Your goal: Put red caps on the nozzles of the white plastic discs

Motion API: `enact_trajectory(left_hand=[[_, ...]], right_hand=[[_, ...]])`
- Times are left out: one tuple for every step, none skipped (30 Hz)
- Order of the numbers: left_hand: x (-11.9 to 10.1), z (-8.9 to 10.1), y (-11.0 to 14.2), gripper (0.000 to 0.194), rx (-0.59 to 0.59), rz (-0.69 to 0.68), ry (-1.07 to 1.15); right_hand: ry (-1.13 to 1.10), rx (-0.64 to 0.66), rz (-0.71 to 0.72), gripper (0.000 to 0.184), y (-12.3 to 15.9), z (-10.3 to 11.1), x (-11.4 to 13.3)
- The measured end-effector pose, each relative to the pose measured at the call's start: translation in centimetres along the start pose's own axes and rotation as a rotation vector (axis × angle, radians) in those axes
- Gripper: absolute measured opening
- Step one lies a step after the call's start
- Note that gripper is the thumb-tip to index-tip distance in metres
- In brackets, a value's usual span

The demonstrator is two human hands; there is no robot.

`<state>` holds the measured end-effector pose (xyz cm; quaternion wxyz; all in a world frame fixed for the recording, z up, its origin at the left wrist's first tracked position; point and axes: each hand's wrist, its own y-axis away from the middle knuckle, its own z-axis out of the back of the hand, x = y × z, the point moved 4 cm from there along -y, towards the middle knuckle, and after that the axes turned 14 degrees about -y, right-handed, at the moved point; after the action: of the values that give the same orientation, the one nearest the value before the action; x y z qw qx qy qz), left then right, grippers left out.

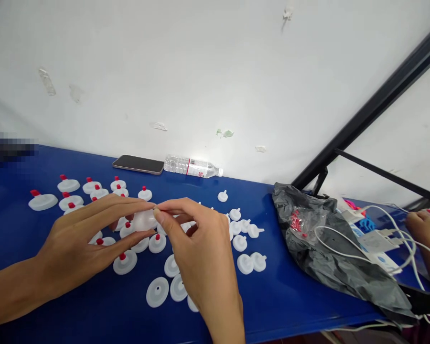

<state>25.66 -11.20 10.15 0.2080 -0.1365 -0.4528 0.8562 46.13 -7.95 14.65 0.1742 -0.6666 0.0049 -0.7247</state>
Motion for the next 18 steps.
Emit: enact_trajectory(left_hand=[[-0.13, 0.10, -0.15, 0.026, 0.003, 0.004, 0.001], [-0.26, 0.17, -0.25, 0.026, 0.005, 0.006, 0.000], [-0.35, 0.21, -0.28, 0.027, 0.001, 0.007, 0.000], [-0.41, 0.23, -0.25, 0.028, -0.006, 0.009, 0.000], [-0.43, 0.25, -0.16, 0.028, -0.017, 0.011, 0.002], [-0.39, 0.22, -0.03, 0.030, -0.018, 0.014, 0.005], [-0.32, 0.18, 0.12, 0.031, -0.016, 0.020, 0.011], [-0.20, 0.16, 0.26, 0.032, -0.015, 0.029, 0.016], [-0.07, 0.19, 0.37, 0.033, -0.020, 0.039, 0.018], [0.07, 0.20, 0.44, 0.033, -0.017, 0.050, 0.014], [0.17, 0.20, 0.46, 0.032, -0.006, 0.057, 0.007], [0.23, 0.21, 0.43, 0.032, 0.002, 0.057, 0.000], [0.22, 0.26, 0.37, 0.032, 0.001, 0.047, -0.002], [0.15, 0.33, 0.27, 0.031, -0.003, 0.030, 0.002], [0.04, 0.42, 0.18, 0.031, -0.012, 0.010, 0.010], [-0.07, 0.58, 0.10, 0.031, -0.029, -0.006, 0.019], [-0.19, 0.79, 0.06, 0.032, -0.049, -0.023, 0.022], [-0.28, 1.02, 0.08, 0.036, -0.058, -0.035, 0.018]], right_hand=[[-0.037, 0.011, -0.021, 0.011, -0.05, 0.01, -0.07], [-0.080, 0.015, -0.038, 0.009, -0.09, 0.08, -0.14], [-0.123, 0.016, -0.054, 0.007, -0.10, 0.19, -0.20], [-0.160, 0.015, -0.068, 0.006, -0.11, 0.31, -0.25], [-0.187, 0.014, -0.083, 0.005, -0.11, 0.43, -0.28], [-0.203, 0.014, -0.093, 0.005, -0.11, 0.54, -0.27], [-0.206, 0.011, -0.097, 0.005, -0.10, 0.64, -0.24], [-0.201, 0.009, -0.097, 0.005, -0.09, 0.71, -0.20], [-0.194, 0.007, -0.096, 0.004, -0.09, 0.75, -0.16], [-0.190, 0.007, -0.095, 0.005, -0.09, 0.76, -0.14], [-0.190, 0.009, -0.096, 0.006, -0.10, 0.72, -0.15], [-0.192, 0.013, -0.099, 0.006, -0.11, 0.65, -0.18], [-0.195, 0.022, -0.103, 0.006, -0.12, 0.54, -0.23], [-0.202, 0.034, -0.106, 0.005, -0.13, 0.42, -0.27], [-0.212, 0.044, -0.109, 0.004, -0.13, 0.33, -0.30], [-0.227, 0.054, -0.116, 0.004, -0.13, 0.26, -0.33], [-0.247, 0.063, -0.125, 0.005, -0.12, 0.22, -0.34], [-0.270, 0.075, -0.134, 0.007, -0.09, 0.21, -0.32]])
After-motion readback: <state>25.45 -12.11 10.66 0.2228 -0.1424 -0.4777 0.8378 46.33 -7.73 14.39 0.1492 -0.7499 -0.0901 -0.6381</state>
